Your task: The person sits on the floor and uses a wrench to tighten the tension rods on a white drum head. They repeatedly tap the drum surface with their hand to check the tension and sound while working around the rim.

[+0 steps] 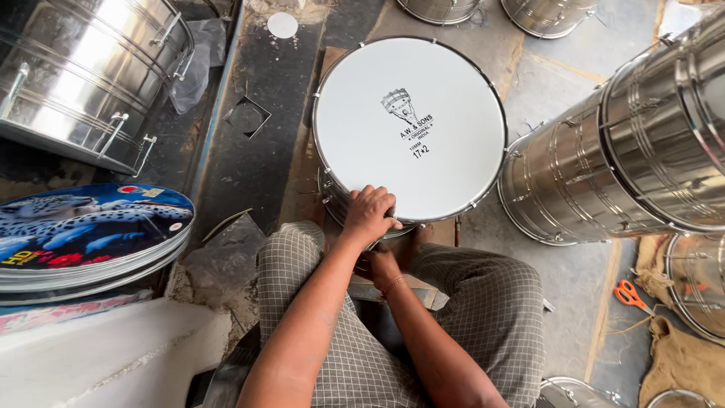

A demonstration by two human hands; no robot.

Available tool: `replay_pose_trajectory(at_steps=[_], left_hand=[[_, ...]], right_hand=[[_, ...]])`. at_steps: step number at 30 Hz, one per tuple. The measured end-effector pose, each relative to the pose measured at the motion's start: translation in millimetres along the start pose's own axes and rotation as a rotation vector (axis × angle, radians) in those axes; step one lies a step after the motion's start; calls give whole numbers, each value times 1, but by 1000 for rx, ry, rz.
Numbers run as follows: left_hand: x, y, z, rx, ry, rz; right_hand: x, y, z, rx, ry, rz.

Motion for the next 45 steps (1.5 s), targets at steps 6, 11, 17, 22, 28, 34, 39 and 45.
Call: replay_pose_trajectory(at_steps=[6, 11, 17, 22, 28, 34, 39, 45], left_hand=[[6, 1, 4, 11, -19, -12], [18, -1, 5, 27, -75, 14], [22, 3, 9, 33, -57, -19], [30, 2, 9, 20, -28, -16], [16, -5, 12, 19, -5, 37], [-147, 27, 206, -424, 1622, -1005], [-299, 176, 394, -708, 1274, -1660], [-389, 334, 515, -713, 1229, -1698]], right_hand=[[25, -55, 11, -369, 3, 74], [34, -56, 21, -485, 149, 78], [-36, -22, 60, 107, 645, -37], [-31, 1, 71, 78, 682, -102], [-22, 15, 77, -12, 767, -115], [-21, 16, 66, 106, 661, -117], [-5, 16, 83, -125, 873, -46], [-7, 20, 71, -10, 697, -67]])
Point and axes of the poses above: each hand's wrist, its own y-axis away from the middle knuckle, its own x-axis out of the palm, z = x × y, the point moved 9 cm from there along -y, towards the middle knuckle, and after that the axes turned 5 degrees about -y, right-handed, at the moved point
